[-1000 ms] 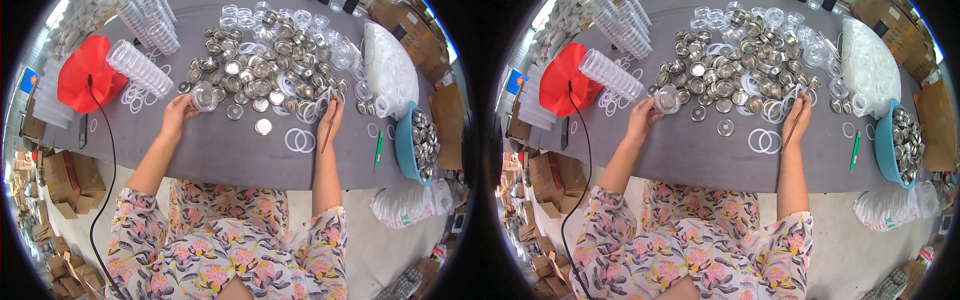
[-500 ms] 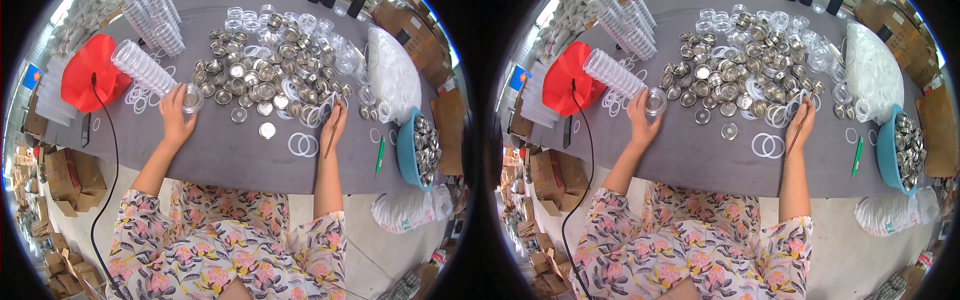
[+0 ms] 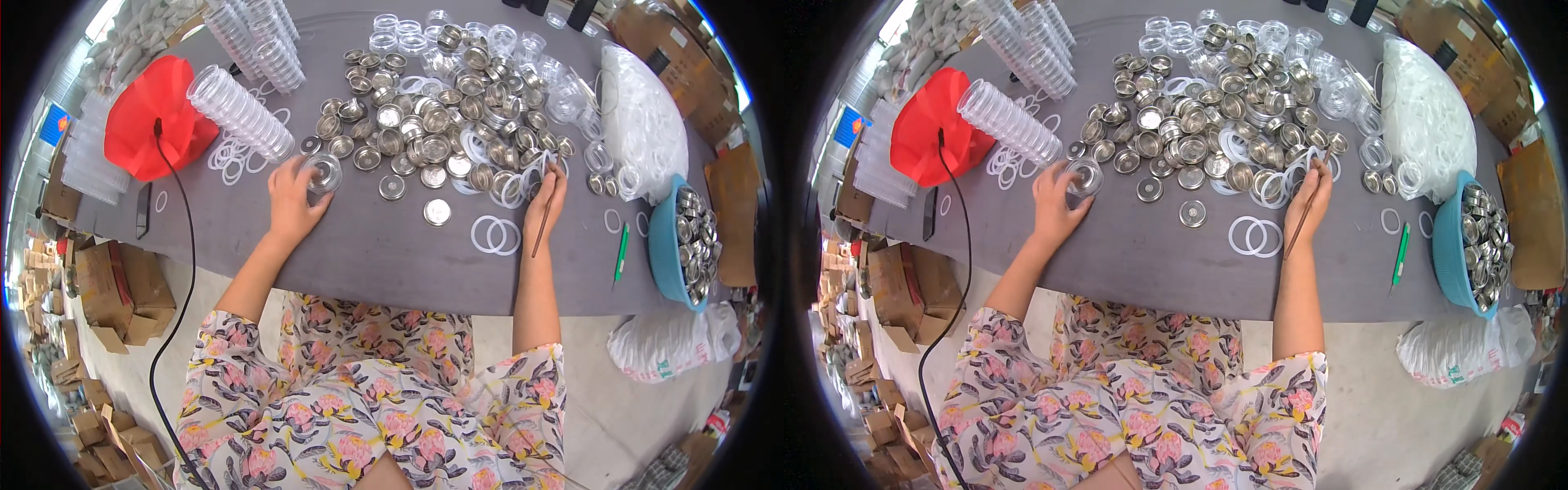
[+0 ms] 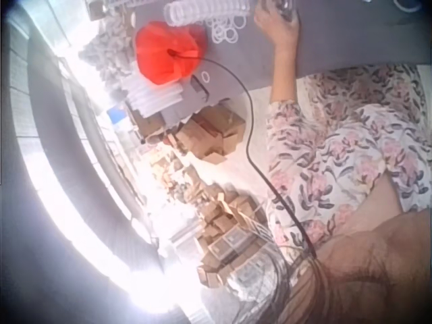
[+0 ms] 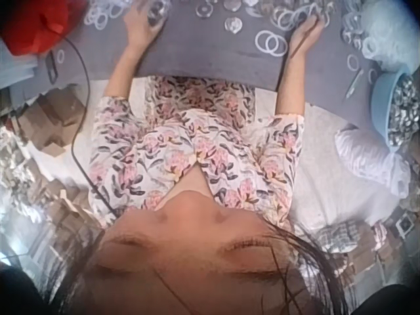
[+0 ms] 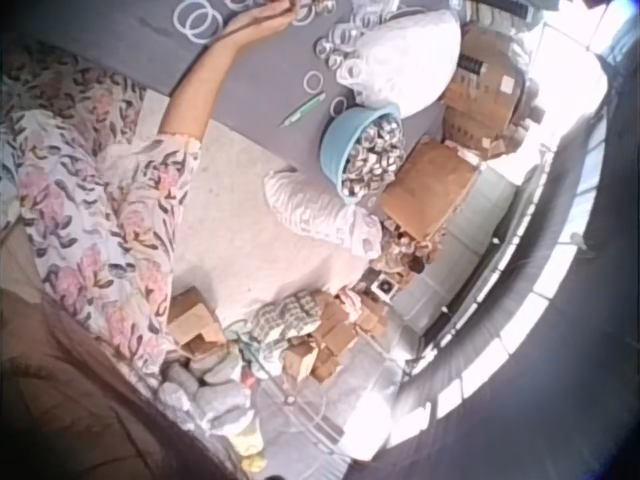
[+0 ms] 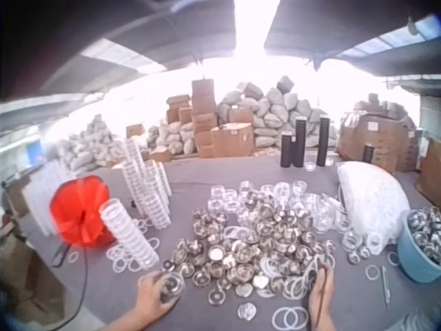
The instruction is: The person assembles small jar components by placing white rubber gaskets into clear plastic rings. Using a thin wooden stick, the person presses the gaskets into the rings to ensure a secure fit. The person handles the components one at a time, stacking the finished rings into a growing pile on the table.
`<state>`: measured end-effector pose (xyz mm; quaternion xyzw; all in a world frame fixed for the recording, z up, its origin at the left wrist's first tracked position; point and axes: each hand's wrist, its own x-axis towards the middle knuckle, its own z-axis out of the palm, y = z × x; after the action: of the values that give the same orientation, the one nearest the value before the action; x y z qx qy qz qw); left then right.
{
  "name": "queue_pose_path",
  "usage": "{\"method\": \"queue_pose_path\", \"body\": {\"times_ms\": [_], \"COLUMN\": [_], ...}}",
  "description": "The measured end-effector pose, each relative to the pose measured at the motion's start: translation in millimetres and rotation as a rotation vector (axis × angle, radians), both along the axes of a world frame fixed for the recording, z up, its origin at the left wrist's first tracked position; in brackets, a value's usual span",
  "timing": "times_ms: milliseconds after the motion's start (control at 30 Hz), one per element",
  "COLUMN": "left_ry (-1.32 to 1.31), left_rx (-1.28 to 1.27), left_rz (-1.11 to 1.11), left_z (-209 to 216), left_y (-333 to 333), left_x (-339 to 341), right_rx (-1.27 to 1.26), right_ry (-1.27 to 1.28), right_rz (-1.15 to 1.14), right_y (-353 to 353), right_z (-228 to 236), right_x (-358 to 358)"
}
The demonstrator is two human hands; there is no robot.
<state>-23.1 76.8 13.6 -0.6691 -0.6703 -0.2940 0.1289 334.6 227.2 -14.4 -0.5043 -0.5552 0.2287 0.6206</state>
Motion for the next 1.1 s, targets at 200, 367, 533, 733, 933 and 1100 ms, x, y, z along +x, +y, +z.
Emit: {"method": "queue_pose_path", "body": {"times_ms": [200,367,533,733,933,1100], "left_ry": [-0.145,-0.534,-0.033,0.125,0.019,0.095], "left_rx": [-0.024,0.07,-0.008,-0.144,-0.13,-0.035], "left_rz": [-0.078,-0.061,-0.307,-0.484,-0.639,-0.727], "left_z": [7.4,14.9,31.8,1.4,35.3,58.4], "left_y": [5.2,13.3,-39.7,-45.8,-14.5,47.9], "left_x": [-10.1,-13.2,29.5,60.2,67.9,88.7], "right_rx": [0.023,0.028,0.058,0.042,0.197,0.151], "right_ry": [-0.014,-0.027,-0.167,-0.286,-0.374,-0.643], "right_rz": [-0.007,-0.017,-0.182,-0.249,-0.497,-0.598], "right_y": [1.8,-1.4,-0.3,-6.9,18.2,69.4], "right_z": [-3.4,2.2,-6.2,4.1,4.9,6.8], "right_x": [0.0,-3.4,7.8,-1.3,44.0,116.1]}}
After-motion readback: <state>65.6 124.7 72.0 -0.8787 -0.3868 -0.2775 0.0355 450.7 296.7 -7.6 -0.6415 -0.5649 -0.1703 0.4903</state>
